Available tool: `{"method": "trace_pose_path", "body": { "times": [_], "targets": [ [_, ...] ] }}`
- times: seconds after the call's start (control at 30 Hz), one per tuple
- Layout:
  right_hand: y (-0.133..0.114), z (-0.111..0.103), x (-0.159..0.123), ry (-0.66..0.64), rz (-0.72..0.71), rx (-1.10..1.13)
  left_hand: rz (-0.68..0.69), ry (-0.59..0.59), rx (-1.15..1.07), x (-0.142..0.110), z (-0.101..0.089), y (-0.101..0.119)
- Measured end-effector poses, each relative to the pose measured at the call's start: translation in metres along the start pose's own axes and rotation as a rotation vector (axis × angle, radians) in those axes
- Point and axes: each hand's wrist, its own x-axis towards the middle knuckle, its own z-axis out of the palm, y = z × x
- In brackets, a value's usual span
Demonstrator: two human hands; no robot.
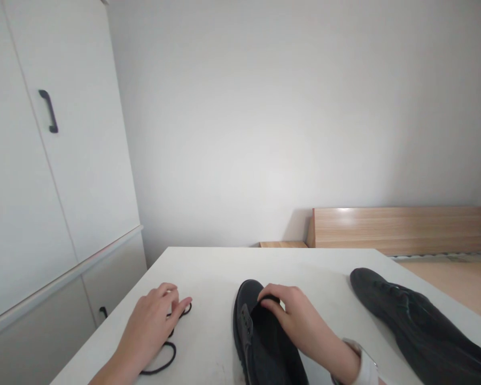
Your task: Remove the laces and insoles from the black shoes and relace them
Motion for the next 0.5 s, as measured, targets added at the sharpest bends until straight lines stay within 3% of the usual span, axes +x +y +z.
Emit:
{"method": "trace_pose_path", "body": {
  "times": [0.1, 0.2, 0.27, 0.33, 0.43, 0.5],
  "targets": [
    [0.003, 0.004, 0.006, 0.067, 0.075, 0.034, 0.186, 0.1, -0.174, -0.012, -0.001, 0.042],
    [0.004, 0.007, 0.01, 0.092, 0.094, 0.082, 0.344, -0.099, -0.461, -0.027, 0.007, 0.091],
    [0.004, 0.005, 0.008, 0.069, 0.069, 0.118, 0.375, -0.222, -0.565, -0.031, 0.017, 0.114],
    [0.0, -0.002, 0.002, 0.078, 0.048, 0.131, 0.341, -0.288, -0.639, -0.03, 0.028, 0.124],
    [-0.016, -0.017, -0.012, 0.175, -0.018, 0.047, 0.25, -0.337, -0.764, -0.026, 0.044, 0.123],
    [-0.032, -0.026, -0.021, 0.093, -0.096, -0.054, 0.211, -0.365, -0.85, -0.026, 0.052, 0.118]
  ]
}}
